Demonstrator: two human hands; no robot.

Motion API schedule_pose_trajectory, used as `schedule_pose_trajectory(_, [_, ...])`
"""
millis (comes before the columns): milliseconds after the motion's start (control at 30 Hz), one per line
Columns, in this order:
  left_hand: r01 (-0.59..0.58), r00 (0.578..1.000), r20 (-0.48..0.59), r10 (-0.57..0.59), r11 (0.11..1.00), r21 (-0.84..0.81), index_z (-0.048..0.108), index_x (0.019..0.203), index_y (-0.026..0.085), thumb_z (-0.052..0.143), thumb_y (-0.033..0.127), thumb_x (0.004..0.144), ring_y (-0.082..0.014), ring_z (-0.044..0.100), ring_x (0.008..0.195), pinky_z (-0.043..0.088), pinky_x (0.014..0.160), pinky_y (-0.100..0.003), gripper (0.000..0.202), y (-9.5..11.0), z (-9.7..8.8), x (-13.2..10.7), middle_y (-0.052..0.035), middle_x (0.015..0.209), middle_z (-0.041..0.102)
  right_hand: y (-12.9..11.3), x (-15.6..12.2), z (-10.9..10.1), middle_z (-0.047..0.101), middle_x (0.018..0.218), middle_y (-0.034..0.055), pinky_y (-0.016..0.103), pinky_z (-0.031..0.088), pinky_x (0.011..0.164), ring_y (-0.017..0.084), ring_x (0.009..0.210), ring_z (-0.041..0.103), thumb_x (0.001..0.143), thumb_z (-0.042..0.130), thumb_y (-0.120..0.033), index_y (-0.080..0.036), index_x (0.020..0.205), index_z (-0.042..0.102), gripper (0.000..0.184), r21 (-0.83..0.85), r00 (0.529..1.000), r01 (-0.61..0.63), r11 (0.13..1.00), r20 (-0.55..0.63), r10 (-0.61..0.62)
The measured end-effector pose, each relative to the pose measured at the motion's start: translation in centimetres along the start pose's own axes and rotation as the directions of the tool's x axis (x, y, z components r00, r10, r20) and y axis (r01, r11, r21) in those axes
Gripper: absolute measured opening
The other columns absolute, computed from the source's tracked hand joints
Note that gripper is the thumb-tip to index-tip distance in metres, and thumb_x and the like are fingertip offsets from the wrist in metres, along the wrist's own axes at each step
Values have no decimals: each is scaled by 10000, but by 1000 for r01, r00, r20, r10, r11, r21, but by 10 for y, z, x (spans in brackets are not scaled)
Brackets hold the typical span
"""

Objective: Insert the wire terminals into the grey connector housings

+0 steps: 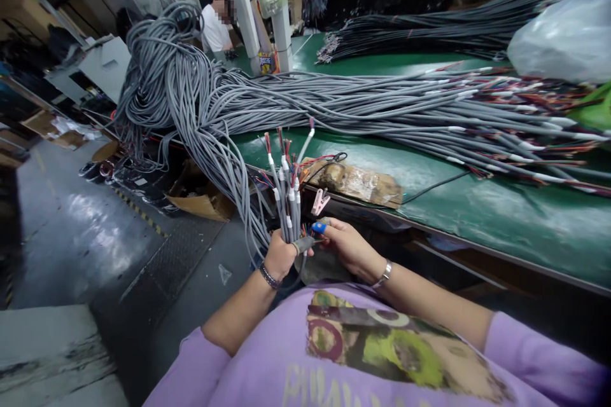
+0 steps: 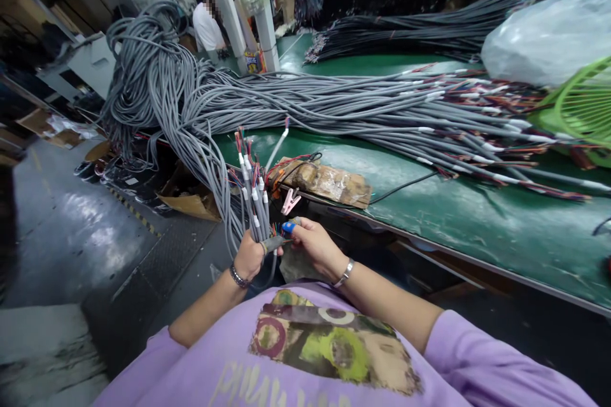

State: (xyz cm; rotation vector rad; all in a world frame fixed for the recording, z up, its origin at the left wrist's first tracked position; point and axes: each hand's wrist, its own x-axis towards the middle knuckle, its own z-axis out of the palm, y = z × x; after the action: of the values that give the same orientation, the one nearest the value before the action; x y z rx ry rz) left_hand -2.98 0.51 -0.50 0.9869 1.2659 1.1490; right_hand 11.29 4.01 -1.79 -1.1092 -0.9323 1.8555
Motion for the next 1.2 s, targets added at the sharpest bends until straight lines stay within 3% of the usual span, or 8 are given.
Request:
schedule_pose_trajectory(233, [-43, 994, -105, 32, 993, -113, 613, 558, 143, 721, 291, 620, -129, 551, 450, 438, 506, -256, 193, -3, -4, 5, -14, 465, 599, -3, -4, -10, 459, 514, -46, 228, 309, 494, 74, 492, 369, 576, 711, -287, -162, 566, 569, 189, -245, 976, -54, 968, 191, 103])
schedule_pose_trajectory(433, [-23, 996, -85, 15, 995, -95, 603, 593, 147, 724, 326, 613, -127, 546, 445, 432, 501, -257, 217, -2, -5, 4, -10, 476, 598, -11, -1, -11, 632, 772, 26, 286, 449, 624, 119, 620, 532, 644, 708, -402, -193, 755, 627, 251, 132, 993, -90, 987, 88, 79])
schedule_pose_trajectory(600, [-29, 998, -61, 23, 994, -109, 605, 591, 143, 717, 293, 618, -128, 543, 444, 440, 498, -261, 189, -4, -4, 4, -7, 479, 599, -11, -3, -3, 627, 720, 10, 256, 400, 608, 109, 628, 509, 614, 763, -386, -174, 769, 644, 289, -17, 984, 25, 1000, 178, -22])
schedule_pose_trajectory(700, [-32, 998, -60, 25, 993, -116, 603, 586, 143, 714, 271, 620, -127, 539, 438, 440, 492, -260, 173, -3, -3, 3, -4, 468, 593, -11, -1, 0, 566, 609, -21, 252, 366, 582, 99, 580, 457, 622, 742, -375, -170, 672, 610, 249, -92, 988, 122, 988, 108, -112])
schedule_pose_trajectory(867, [-54, 994, -101, 44, 994, -96, 595, 557, 145, 714, 296, 636, -125, 546, 452, 442, 513, -256, 207, -2, -4, 3, -13, 468, 598, -13, 6, -9, 458, 537, -56, 252, 368, 566, 81, 516, 391, 603, 715, -360, -188, 607, 517, 263, 32, 993, 50, 998, -112, -46])
schedule_pose_trajectory(967, [-35, 996, -87, 27, 995, -90, 600, 555, 146, 719, 305, 627, -123, 536, 440, 429, 494, -252, 211, -3, -4, 5, -13, 465, 595, -14, 3, -10, 532, 623, -31, 262, 391, 594, 88, 547, 433, 610, 724, -398, -185, 690, 568, 277, 30, 1000, -6, 1000, 11, 6])
schedule_pose_trajectory(1067, [-28, 998, -62, 24, 997, -72, 603, 546, 145, 719, 318, 628, -126, 539, 449, 431, 493, -254, 224, -6, -3, 6, -15, 469, 592, -14, -2, -2, 560, 630, -20, 259, 375, 592, 99, 574, 451, 615, 740, -425, -178, 709, 600, 299, -77, 991, 56, 995, 129, -46])
schedule_pose_trajectory(1200, [-42, 996, -79, 39, 998, -36, 601, 524, 148, 712, 348, 639, -132, 551, 472, 440, 510, -257, 256, -5, -1, 5, -21, 472, 591, -9, -1, 2, 562, 606, -16, 266, 367, 595, 115, 593, 449, 602, 745, -444, -181, 643, 594, 306, -144, 984, 149, 978, 119, -132])
